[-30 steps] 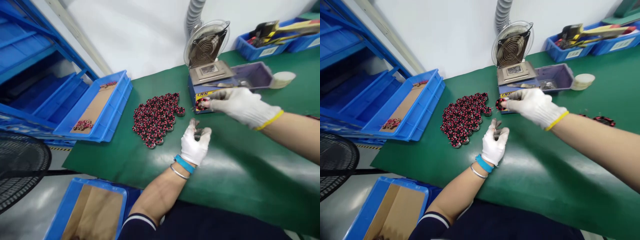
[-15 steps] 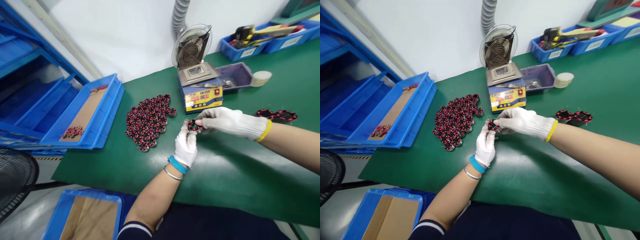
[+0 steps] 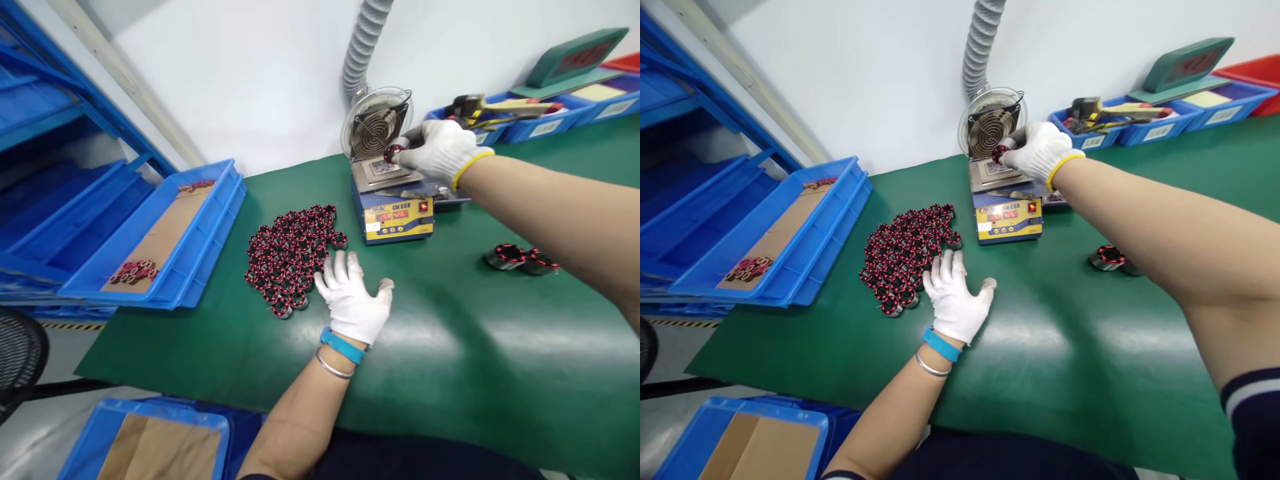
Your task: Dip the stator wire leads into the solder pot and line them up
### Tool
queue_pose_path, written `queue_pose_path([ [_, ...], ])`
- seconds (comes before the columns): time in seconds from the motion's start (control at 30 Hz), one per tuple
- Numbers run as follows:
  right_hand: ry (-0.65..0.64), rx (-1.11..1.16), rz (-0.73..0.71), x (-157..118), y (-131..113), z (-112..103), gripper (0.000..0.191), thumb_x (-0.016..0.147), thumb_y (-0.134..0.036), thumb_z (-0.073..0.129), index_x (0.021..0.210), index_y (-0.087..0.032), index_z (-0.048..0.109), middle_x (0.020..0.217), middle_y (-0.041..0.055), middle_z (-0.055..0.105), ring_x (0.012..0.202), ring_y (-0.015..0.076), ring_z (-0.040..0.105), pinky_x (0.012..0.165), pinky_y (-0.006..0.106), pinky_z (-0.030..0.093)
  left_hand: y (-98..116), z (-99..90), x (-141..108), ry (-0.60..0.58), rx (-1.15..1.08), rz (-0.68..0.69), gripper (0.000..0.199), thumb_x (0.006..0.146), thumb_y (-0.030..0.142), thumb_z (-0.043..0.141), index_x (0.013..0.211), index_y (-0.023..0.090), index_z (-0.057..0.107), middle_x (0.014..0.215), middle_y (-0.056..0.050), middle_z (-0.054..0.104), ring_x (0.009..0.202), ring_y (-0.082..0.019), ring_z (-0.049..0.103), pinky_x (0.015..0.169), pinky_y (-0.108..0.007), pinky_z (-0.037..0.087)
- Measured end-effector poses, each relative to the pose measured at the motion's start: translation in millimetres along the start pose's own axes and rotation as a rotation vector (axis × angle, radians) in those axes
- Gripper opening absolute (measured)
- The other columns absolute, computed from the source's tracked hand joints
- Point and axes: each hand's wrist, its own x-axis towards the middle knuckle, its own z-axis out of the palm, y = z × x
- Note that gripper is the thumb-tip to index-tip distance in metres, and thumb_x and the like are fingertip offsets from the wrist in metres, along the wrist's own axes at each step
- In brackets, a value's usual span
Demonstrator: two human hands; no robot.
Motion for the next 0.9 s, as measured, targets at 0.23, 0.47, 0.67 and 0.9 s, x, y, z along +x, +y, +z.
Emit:
queue_pose_path([
  [0.23, 0.084, -0.124, -0.023, 15.6, 1.1, 24.8, 0.065, 0.081, -0.05, 0.066, 0.129, -0.007, 0.065, 0.128, 0.0157, 0.062, 0.121, 0.0192, 0.056, 0.106, 0.036, 0.039, -3.6, -7.3, 10.2, -0.149, 0.2, -0.129, 0.08, 0.077, 0.053, 0.068, 0.144, 0.013, 0.052, 0.157, -0.019, 0.043, 0.141, -0.041, 0.041, 0.117, -0.069, 0.025],
  [0.47, 0.091, -0.16, 0.011, 29.9, 11.9, 36.4, 0.069, 0.075, -0.049, 0.068, 0.12, 0.002, 0.065, 0.122, 0.0194, 0.063, 0.123, 0.0234, 0.057, 0.102, 0.038, 0.04, -0.5, -6.7, 4.9, -0.189, 0.188, -0.059, 0.077, 0.081, 0.054, 0.064, 0.145, 0.014, 0.05, 0.157, -0.018, 0.044, 0.137, -0.037, 0.047, 0.119, -0.067, 0.024],
  [0.67, 0.134, -0.113, 0.004, 31.1, 11.4, 33.2, 0.067, 0.073, -0.05, 0.064, 0.102, 0.01, 0.065, 0.119, 0.0219, 0.064, 0.12, 0.0244, 0.058, 0.097, 0.037, 0.04, 1.7, -4.4, -1.9, -0.225, 0.032, 0.144, 0.071, 0.083, 0.049, 0.066, 0.143, 0.013, 0.05, 0.151, -0.016, 0.051, 0.138, -0.03, 0.049, 0.12, -0.051, 0.033],
  [0.9, 0.117, -0.126, 0.023, 30.0, 12.7, 33.8, 0.065, 0.072, -0.055, 0.058, 0.089, 0.007, 0.063, 0.117, 0.0198, 0.065, 0.122, 0.0183, 0.058, 0.097, 0.028, 0.04, 1.0, -4.7, 2.0, -0.14, 0.019, 0.014, 0.048, 0.078, 0.043, 0.073, 0.119, 0.017, 0.066, 0.15, -0.017, 0.052, 0.132, -0.034, 0.053, 0.115, -0.052, 0.038],
])
